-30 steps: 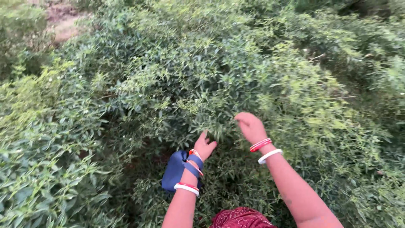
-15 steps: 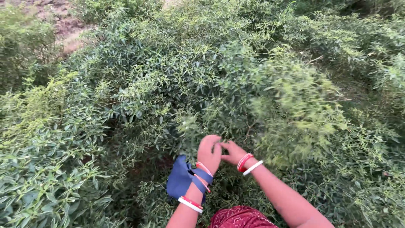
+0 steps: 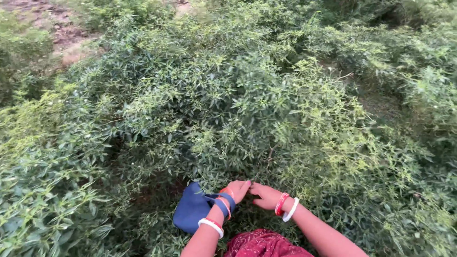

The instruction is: Picking green chilis from bushes in a field.

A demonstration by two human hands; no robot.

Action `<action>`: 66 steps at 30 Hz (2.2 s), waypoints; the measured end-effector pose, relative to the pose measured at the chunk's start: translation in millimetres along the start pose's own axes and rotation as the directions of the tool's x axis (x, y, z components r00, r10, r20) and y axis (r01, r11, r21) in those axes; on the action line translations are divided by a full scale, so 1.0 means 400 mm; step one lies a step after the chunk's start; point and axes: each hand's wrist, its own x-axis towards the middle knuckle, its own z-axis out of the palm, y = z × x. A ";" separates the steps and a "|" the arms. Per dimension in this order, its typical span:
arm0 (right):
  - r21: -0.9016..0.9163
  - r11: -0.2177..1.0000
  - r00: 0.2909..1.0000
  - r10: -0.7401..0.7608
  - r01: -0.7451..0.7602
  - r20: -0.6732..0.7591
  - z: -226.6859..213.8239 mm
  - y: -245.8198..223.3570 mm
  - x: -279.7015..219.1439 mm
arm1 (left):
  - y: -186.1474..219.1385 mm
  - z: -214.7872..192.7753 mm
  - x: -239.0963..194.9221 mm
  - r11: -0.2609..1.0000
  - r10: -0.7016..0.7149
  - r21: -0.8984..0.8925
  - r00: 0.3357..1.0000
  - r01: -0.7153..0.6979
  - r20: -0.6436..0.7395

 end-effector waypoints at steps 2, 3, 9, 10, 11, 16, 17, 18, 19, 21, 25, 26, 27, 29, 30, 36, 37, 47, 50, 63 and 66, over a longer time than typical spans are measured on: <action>-0.001 0.994 0.994 0.108 -0.108 0.014 -0.019 -0.014 -0.021 | 0.015 -0.002 -0.009 0.998 0.060 0.021 0.997 -0.059 -0.042; 0.000 0.993 0.993 0.119 -0.119 0.005 -0.023 -0.003 -0.017 | -0.002 0.004 -0.005 0.997 0.069 0.021 0.997 -0.068 -0.030; -0.098 0.987 0.992 0.120 -0.124 -0.050 -0.075 0.035 -0.031 | -0.009 0.019 -0.006 0.980 0.190 0.094 0.964 -0.175 -0.186; -0.115 0.988 0.994 0.095 -0.100 -0.049 -0.095 0.033 -0.034 | 0.002 0.010 -0.009 0.988 0.145 0.083 0.969 -0.130 -0.201; -0.131 0.988 0.996 0.070 -0.076 -0.048 -0.116 0.030 -0.036 | 0.014 0.000 -0.012 0.994 0.099 0.071 0.971 -0.086 -0.216; -0.227 0.974 0.950 -0.060 -0.012 -0.307 -0.331 -0.189 -0.122 | 0.058 -0.016 -0.010 0.999 0.045 0.004 0.962 -0.045 -0.269; -0.270 0.963 0.868 -0.150 0.019 -0.474 -0.384 -0.248 -0.145 | 0.059 -0.012 -0.005 0.999 0.032 -0.026 0.955 -0.041 -0.294; -0.277 0.961 0.867 -0.153 0.018 -0.474 -0.420 -0.282 -0.173 | 0.050 -0.004 -0.001 0.999 0.038 -0.027 0.954 -0.048 -0.297; -0.327 0.941 0.647 -0.199 -0.084 -0.737 -0.454 -0.316 -0.202 | 0.041 0.005 0.003 0.997 0.026 -0.058 0.949 -0.047 -0.313; -0.343 0.918 0.348 -0.262 -0.197 -0.900 -0.515 -0.319 -0.275 | 0.030 0.024 0.013 0.994 0.020 -0.091 0.944 -0.053 -0.330; -0.093 0.869 -0.067 -0.144 -0.486 -0.987 -0.610 -0.126 -0.400 | 0.058 -0.010 -0.005 0.996 0.015 -0.083 0.956 -0.041 -0.293; -0.003 0.864 -0.085 -0.052 -0.504 -0.995 -0.633 -0.056 -0.425 | 0.077 -0.024 -0.014 0.997 0.002 -0.076 0.962 -0.024 -0.275; -0.003 0.865 -0.087 -0.054 -0.502 -0.995 -0.663 -0.053 -0.410 | 0.083 -0.034 -0.016 0.997 0.004 -0.074 0.961 -0.025 -0.276; 0.624 0.781 0.312 0.589 0.014 -0.745 -0.719 -0.051 -0.383 | 0.095 -0.046 -0.032 0.997 -0.048 -0.070 0.963 0.031 -0.266; 0.621 0.783 0.316 0.585 0.019 -0.747 -0.719 -0.053 -0.369 | 0.129 -0.059 -0.039 0.997 -0.048 -0.068 0.961 0.030 -0.272; 0.577 0.764 0.657 0.596 -0.289 -0.461 -0.628 -0.260 -0.220 | 0.185 -0.068 0.000 0.981 -0.149 -0.161 0.947 0.106 -0.284; 0.564 0.796 0.704 0.530 -0.220 -0.474 -0.587 -0.278 -0.190 | 0.197 -0.071 0.006 0.971 -0.102 -0.240 0.928 0.014 -0.358; -0.089 0.989 0.845 0.053 -0.118 -0.532 -0.182 -0.316 -0.125 | 0.363 -0.159 -0.042 0.692 -0.149 -0.693 0.900 -0.201 -0.409; -0.120 0.992 0.850 -0.028 -0.042 -0.526 -0.147 -0.297 -0.181 | 0.333 -0.082 -0.088 0.849 -0.069 -0.513 0.936 -0.126 -0.345; 0.091 0.988 0.862 0.151 -0.122 -0.483 -0.249 -0.331 -0.289 | 0.339 -0.093 -0.153 0.918 -0.017 -0.396 0.996 -0.021 -0.090; 0.091 0.980 0.741 0.194 -0.178 -0.643 -0.312 -0.296 -0.310 | 0.309 -0.115 -0.105 0.852 0.042 -0.510 0.986 -0.120 -0.163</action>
